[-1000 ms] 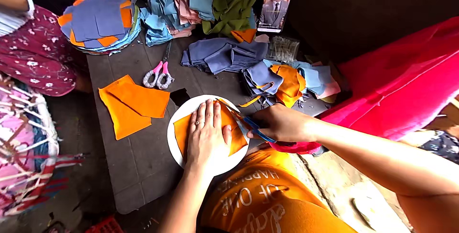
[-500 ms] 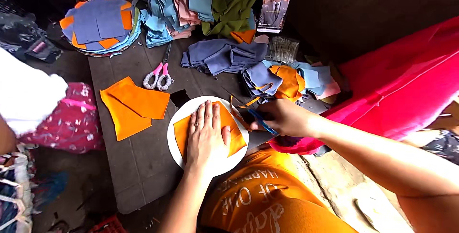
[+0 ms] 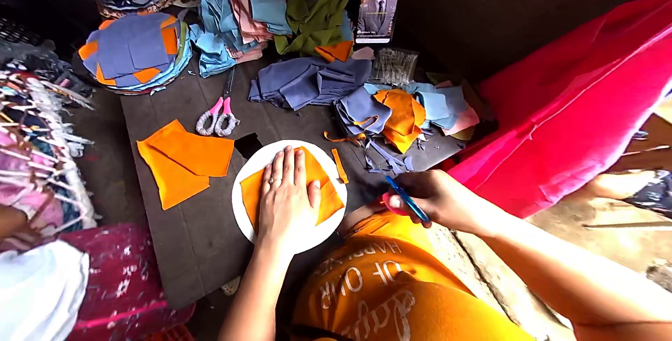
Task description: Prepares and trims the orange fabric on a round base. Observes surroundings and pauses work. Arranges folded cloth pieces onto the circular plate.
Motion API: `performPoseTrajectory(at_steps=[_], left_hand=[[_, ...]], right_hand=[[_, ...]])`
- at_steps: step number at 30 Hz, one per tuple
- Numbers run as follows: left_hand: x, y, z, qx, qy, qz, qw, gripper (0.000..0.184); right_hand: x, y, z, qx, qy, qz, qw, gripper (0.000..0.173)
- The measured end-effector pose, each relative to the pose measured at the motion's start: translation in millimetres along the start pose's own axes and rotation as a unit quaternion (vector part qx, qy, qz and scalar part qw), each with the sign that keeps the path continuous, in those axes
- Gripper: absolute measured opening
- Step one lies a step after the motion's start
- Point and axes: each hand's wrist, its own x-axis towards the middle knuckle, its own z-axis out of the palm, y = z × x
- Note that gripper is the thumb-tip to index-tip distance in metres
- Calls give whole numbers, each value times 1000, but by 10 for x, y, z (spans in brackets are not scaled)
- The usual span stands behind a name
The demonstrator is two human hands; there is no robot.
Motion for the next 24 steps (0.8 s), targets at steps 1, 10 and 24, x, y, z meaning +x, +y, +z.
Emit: performPoseTrajectory(at_steps=[1,10,24], left_hand=[[3,1,-5,-3,-3,-2,1000,61],[-38,-48,-107,-72,23,13,997,62],[-1120,-576,277,64,211,141,965,45]], right_hand=[[-45,-13,4,9,-25,2,1000,39],[-191,138,118,114,-48,-3,992,36],[-330,391,292,161,-108,-131,972,67]])
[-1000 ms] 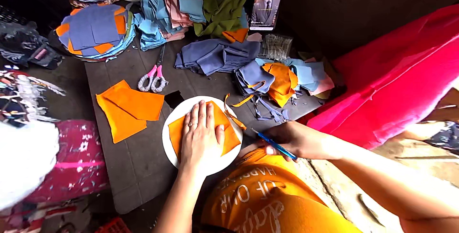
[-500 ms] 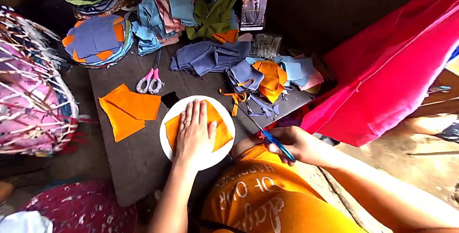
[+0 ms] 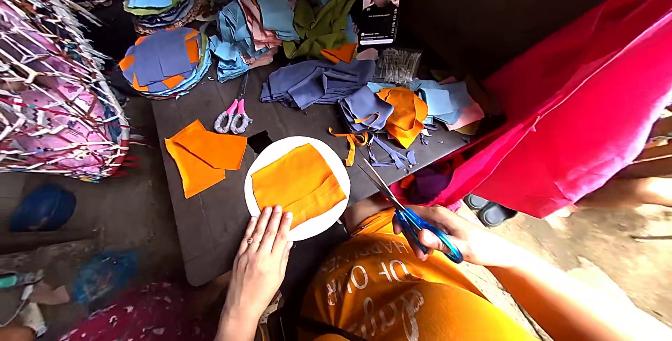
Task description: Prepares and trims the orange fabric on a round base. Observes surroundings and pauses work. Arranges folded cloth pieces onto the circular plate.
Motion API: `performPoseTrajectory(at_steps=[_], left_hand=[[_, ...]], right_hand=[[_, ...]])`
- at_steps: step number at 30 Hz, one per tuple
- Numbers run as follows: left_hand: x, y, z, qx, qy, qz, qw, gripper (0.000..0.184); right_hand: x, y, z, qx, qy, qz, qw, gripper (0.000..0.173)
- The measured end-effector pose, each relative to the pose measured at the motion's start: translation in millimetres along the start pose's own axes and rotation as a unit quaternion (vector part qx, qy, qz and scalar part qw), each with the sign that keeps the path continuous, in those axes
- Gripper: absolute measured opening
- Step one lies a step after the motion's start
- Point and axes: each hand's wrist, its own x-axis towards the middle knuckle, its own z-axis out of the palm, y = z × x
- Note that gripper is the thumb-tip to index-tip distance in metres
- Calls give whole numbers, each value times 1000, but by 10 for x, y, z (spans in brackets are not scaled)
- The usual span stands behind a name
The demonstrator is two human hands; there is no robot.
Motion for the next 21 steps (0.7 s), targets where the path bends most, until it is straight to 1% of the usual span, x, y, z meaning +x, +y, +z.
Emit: performPoseTrajectory(at_steps=[2,5,10,12,13,14,15,16,18,19,21], left_hand=[[45,55,-4,16,14,-1,1000,41],[160,226,-61,82,17,2,996,37],[524,781,-162,146,-42,-56,987,33],[692,994,-198,162,-86,-80,980,31],[760,1079,-213,168,-104,-85,977,30],[807,1137,-215,174,-102,-84,976,29],[835,1169,-207,176,-85,-81,977,30],[851,1173,-198,164,-62,-80,981,38],[886,1117,-223,117,-35,-93,988,61],[917,1062,-245,90,-32,-102,990,65],[1002,911,-257,29,-43,-111,993,60]], right_hand=[[8,-24,21,-14,6,0,1000,69],[-3,-59,49,-27,25,10,999,71],[31,-27,88,-11,38,31,999,67],[74,-18,106,3,32,49,998,64],[94,-22,114,8,30,60,998,63],[117,-30,123,13,31,71,997,59],[139,-38,130,19,32,81,996,55],[161,-39,135,24,34,89,995,52],[201,-46,132,31,43,99,994,50],[214,-55,129,32,47,104,993,47],[229,-89,119,33,55,118,991,39]])
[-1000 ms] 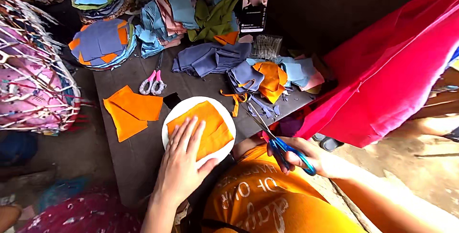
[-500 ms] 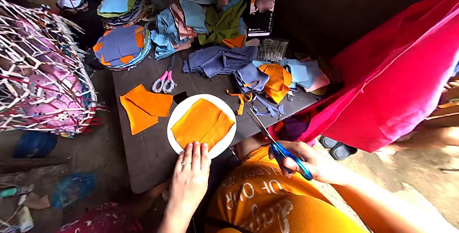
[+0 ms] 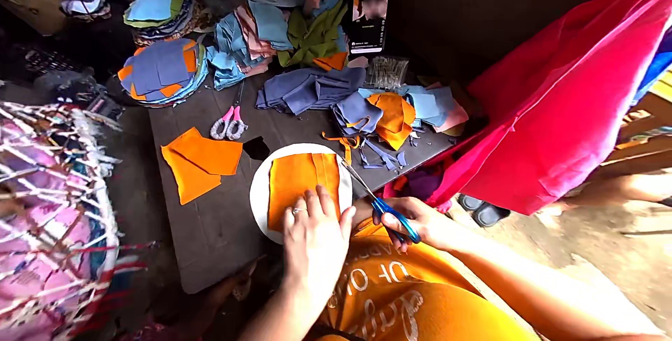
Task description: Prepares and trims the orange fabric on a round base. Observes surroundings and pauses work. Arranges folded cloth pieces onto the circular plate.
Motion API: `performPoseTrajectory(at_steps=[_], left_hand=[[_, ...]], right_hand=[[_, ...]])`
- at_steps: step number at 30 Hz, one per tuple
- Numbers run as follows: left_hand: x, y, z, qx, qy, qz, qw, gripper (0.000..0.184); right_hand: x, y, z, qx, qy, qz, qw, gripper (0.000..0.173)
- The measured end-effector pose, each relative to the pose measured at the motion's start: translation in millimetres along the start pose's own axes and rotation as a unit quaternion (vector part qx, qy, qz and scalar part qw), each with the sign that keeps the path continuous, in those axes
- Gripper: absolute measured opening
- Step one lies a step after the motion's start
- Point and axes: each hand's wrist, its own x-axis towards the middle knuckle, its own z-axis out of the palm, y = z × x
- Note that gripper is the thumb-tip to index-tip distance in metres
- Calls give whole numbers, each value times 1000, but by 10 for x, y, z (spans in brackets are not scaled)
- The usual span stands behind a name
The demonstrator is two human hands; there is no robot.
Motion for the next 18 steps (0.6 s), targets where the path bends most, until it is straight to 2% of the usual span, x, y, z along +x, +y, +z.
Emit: performPoseTrajectory(at_steps=[3,9,18], left_hand=[[182,-199,147,-86,-44,10,995,50],[278,-374,456,-134,-122,56,982,56],[274,-382,476,-125,-119,63,983,52]], right_hand=[[19,-10,-16,0,5,11,1000,35],[114,-63,-19,-12,23,21,999,34],[212,-237,-48,-70,40,44,996,31]])
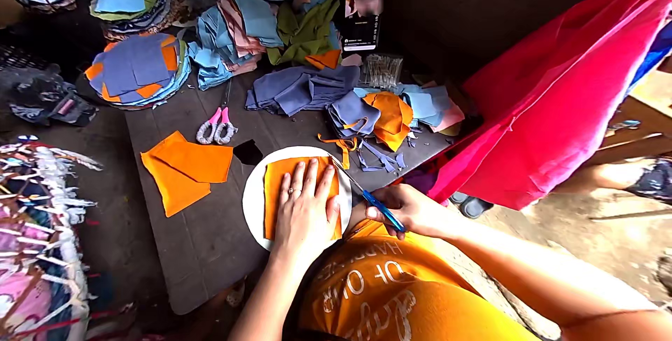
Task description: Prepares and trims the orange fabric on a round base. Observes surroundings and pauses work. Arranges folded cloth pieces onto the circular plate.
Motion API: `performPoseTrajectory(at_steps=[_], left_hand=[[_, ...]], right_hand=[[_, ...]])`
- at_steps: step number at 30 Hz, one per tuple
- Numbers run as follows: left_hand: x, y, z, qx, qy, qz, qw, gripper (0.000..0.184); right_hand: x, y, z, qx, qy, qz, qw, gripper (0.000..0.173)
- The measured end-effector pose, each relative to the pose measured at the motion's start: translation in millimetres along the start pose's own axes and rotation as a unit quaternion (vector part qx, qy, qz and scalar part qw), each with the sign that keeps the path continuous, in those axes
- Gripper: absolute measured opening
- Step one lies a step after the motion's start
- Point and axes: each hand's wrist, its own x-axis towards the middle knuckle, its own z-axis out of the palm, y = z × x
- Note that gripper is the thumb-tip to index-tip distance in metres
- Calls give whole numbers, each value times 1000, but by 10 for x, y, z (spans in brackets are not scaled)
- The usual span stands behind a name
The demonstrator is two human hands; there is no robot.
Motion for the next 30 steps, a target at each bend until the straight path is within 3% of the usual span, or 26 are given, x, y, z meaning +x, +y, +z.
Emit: performPoseTrajectory(at_steps=[15,23,30], left_hand=[[-2,-8,11,-7,2,4,1000,47],[8,-8,-6,-1,-18,1,1000,48],[9,-7,-9,-5,-20,-1,1000,48]], right_hand=[[7,-206,-144,-261,10,6,965,45],[23,-204,-247,-305,10,-35,952,45],[37,-267,-312,-343,5,-20,939,43]])
